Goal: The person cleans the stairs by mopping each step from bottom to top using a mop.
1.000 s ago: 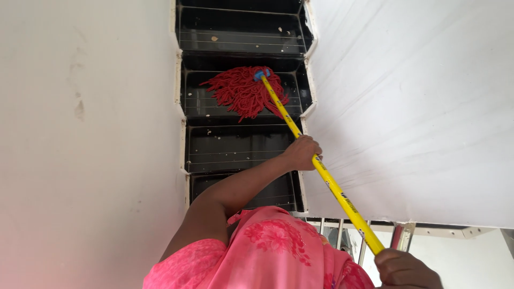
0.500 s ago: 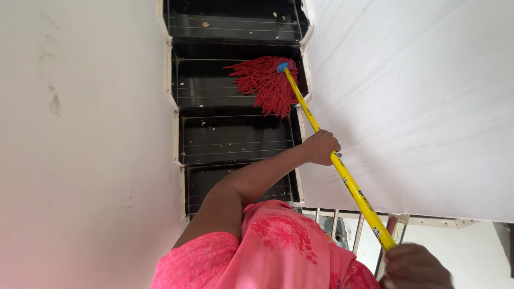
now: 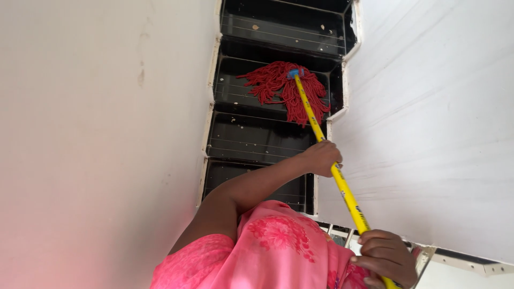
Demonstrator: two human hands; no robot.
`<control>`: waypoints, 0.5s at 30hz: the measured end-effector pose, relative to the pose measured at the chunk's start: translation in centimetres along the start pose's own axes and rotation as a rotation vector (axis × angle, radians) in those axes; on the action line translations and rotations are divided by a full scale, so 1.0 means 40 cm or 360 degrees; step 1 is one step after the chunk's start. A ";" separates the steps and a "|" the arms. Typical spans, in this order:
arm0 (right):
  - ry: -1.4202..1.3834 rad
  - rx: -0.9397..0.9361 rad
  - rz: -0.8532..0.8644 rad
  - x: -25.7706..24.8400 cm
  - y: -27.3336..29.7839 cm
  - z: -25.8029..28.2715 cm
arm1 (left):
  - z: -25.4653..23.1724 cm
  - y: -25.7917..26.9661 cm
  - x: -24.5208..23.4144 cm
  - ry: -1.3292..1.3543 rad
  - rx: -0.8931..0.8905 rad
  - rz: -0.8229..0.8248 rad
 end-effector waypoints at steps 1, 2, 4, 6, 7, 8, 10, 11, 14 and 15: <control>-0.0029 0.0011 0.0017 0.029 -0.015 0.000 | 0.016 0.027 -0.019 -0.0018 -0.0023 0.0000; -0.0056 0.0021 0.0031 0.057 -0.031 0.000 | 0.025 0.053 -0.046 -0.0025 -0.0006 -0.0055; -0.0159 0.0033 -0.0057 0.090 -0.065 -0.003 | 0.041 0.105 -0.098 -0.0038 0.0030 -0.0161; -0.0235 0.0098 -0.0127 0.116 -0.089 -0.006 | 0.069 0.147 -0.130 -0.0074 -0.0058 -0.0160; -0.0259 0.0156 -0.0153 0.128 -0.096 -0.009 | 0.083 0.169 -0.145 -0.0090 -0.0100 -0.0158; -0.0280 0.0219 -0.0181 0.133 -0.101 -0.010 | 0.092 0.194 -0.164 -0.0082 -0.0103 -0.0216; -0.0377 0.0077 -0.0068 0.152 -0.123 -0.017 | 0.111 0.243 -0.202 -0.0064 -0.0105 -0.0332; -0.0423 0.0007 -0.0012 0.159 -0.130 -0.017 | 0.123 0.265 -0.210 -0.0091 -0.0148 -0.0337; -0.0484 0.0091 0.0141 0.191 -0.129 -0.019 | 0.142 0.300 -0.224 -0.0132 -0.0227 -0.0377; -0.0451 0.0117 0.0160 0.192 -0.126 -0.022 | 0.142 0.301 -0.226 -0.0113 -0.0223 -0.0410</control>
Point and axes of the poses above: each hand's wrist, its own y-axis away from the middle knuckle, its own x-axis out of the palm, z = x × y, the point moved 8 cm from there along -y, towards the middle knuckle, and after that the axes turned 1 degree about -x, right-handed, at the moved point
